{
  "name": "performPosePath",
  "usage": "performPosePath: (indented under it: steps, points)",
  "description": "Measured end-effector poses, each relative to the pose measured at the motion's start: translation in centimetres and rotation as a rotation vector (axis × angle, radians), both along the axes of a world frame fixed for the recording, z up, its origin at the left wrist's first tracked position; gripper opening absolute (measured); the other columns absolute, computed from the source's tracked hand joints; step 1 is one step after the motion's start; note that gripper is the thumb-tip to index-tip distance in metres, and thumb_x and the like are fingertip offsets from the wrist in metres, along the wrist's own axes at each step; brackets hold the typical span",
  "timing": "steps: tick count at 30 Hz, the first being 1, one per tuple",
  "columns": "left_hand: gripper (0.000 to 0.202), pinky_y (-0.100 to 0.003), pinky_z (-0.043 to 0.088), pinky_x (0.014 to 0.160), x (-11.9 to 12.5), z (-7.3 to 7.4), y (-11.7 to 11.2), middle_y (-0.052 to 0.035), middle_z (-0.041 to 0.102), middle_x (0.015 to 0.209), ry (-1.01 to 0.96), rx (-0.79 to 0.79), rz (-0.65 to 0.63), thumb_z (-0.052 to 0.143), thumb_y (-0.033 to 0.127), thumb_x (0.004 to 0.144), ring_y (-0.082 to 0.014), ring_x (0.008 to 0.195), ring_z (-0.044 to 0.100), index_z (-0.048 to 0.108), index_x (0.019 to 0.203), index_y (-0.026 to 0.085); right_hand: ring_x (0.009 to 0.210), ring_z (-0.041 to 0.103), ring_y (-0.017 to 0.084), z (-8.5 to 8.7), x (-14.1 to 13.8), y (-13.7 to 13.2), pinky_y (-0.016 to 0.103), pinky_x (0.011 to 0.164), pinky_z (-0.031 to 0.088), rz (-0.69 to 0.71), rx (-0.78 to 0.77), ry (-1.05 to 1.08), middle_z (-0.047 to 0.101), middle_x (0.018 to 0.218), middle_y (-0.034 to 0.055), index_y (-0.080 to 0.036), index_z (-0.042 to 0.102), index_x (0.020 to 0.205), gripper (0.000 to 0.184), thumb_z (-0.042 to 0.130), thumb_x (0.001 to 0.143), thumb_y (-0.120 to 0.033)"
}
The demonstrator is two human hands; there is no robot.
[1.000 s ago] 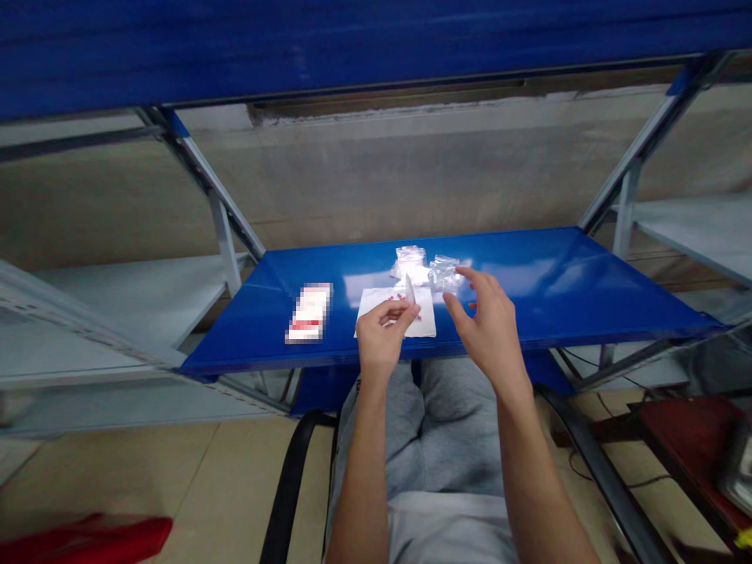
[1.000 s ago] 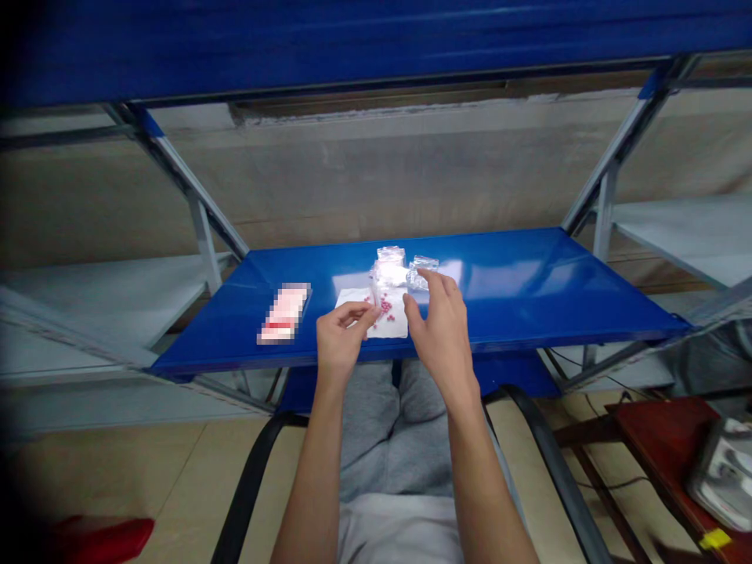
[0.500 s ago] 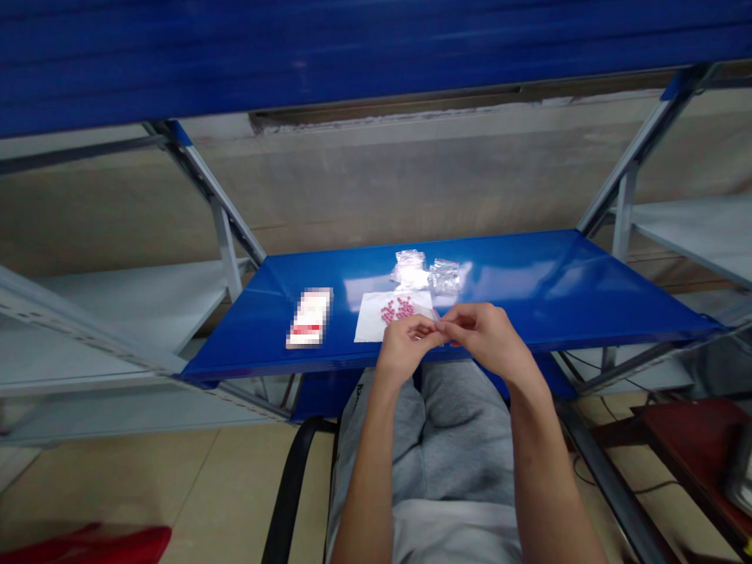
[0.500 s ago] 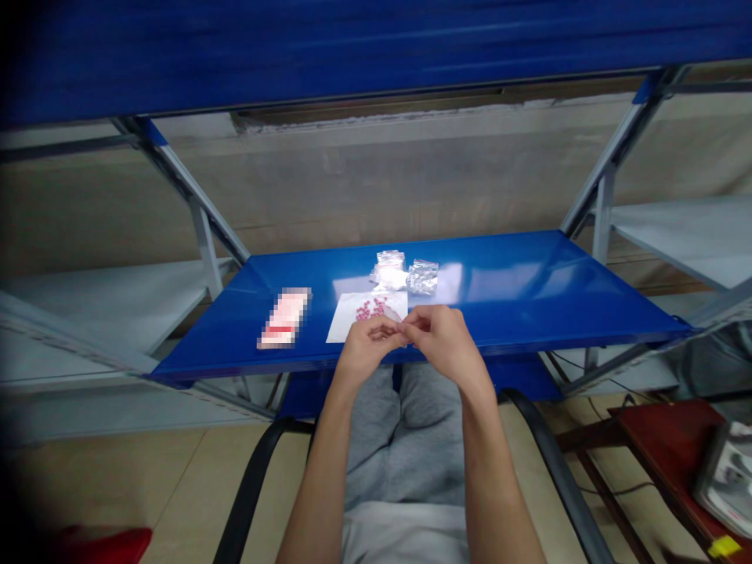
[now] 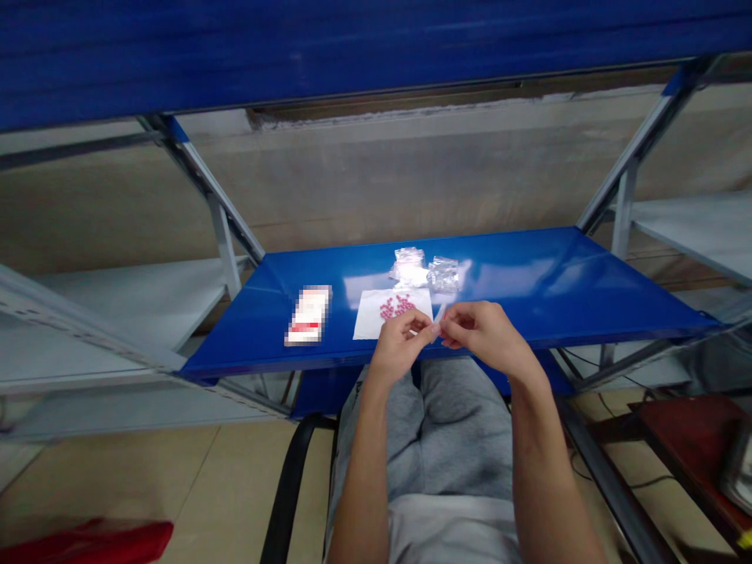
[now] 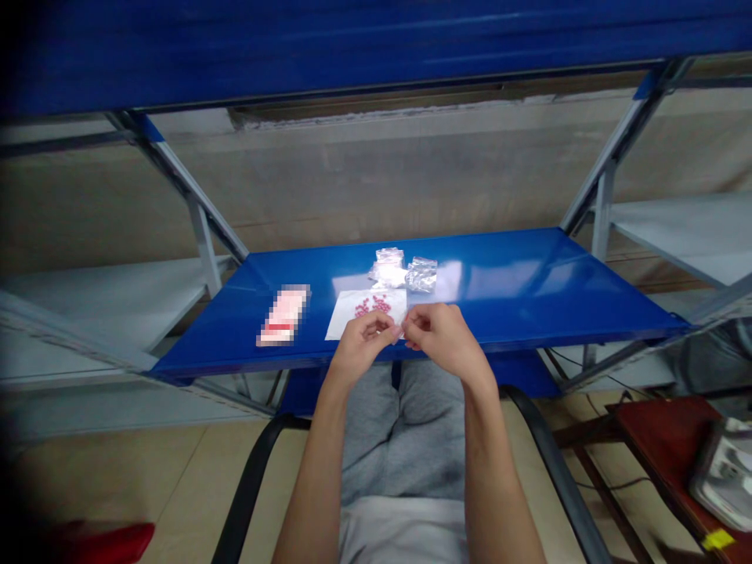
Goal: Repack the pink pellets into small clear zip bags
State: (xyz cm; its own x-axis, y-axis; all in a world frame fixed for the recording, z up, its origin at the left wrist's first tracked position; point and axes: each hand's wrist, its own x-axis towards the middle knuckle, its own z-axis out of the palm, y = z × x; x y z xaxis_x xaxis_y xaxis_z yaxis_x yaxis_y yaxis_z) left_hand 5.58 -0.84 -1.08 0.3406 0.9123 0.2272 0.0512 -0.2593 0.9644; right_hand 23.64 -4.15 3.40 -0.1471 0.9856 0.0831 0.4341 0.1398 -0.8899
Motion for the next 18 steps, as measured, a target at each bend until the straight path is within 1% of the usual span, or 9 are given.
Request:
performPosePath:
  steps: [2,5,9,14,18]
  points:
    - [0.016,-0.022,0.044,0.061,0.2,0.3,-0.2,-0.0025,0.070,0.080,0.061,0.066,0.056,0.068,0.032,0.088,-0.0147,0.075,0.064,0.066,0.081,0.017,0.062,0.070,0.016,0.1,-0.3,0.1,0.024,0.060,0.049,-0.034,0.067,-0.113,0.073,0.066,0.0035,-0.016,0.070,0.074,0.017,0.057,0.085,-0.021]
    - [0.012,-0.022,0.042,0.058,0.4,0.4,-0.5,-0.0020,0.070,0.081,0.171,0.195,0.129,0.064,0.027,0.091,-0.0144,0.076,0.065,0.066,0.082,0.018,0.059,0.066,0.014,0.1,-0.7,0.1,0.024,0.059,0.042,-0.072,0.132,-0.218,0.071,0.062,0.0021,-0.016,0.070,0.073,0.020,0.055,0.085,-0.016]
    - [0.010,-0.023,0.042,0.062,0.9,0.5,-0.8,-0.0005,0.068,0.077,0.275,0.334,0.213,0.061,0.020,0.091,-0.0145,0.075,0.064,0.062,0.081,0.020,0.057,0.061,0.014,-0.1,-1.1,0.2,0.025,0.058,0.034,-0.121,0.187,-0.294,0.069,0.061,0.0028,-0.016,0.069,0.070,0.020,0.056,0.085,-0.016]
    - [0.012,-0.028,0.044,0.071,1.6,0.8,-1.2,-0.0003,0.065,0.077,0.356,0.395,0.290,0.057,0.018,0.091,-0.0164,0.076,0.062,0.057,0.079,0.021,0.058,0.058,0.015,-0.4,-1.7,0.4,0.027,0.059,0.031,-0.210,0.210,-0.388,0.068,0.063,0.0045,-0.017,0.067,0.069,0.018,0.059,0.085,-0.019]
    - [0.013,-0.030,0.043,0.076,1.7,0.7,-1.4,-0.0014,0.065,0.079,0.377,0.409,0.304,0.056,0.019,0.093,-0.0184,0.080,0.063,0.055,0.080,0.022,0.061,0.060,0.017,-0.5,-2.0,0.4,0.028,0.060,0.032,-0.261,0.195,-0.437,0.070,0.067,0.0065,-0.018,0.067,0.070,0.018,0.059,0.085,-0.020]
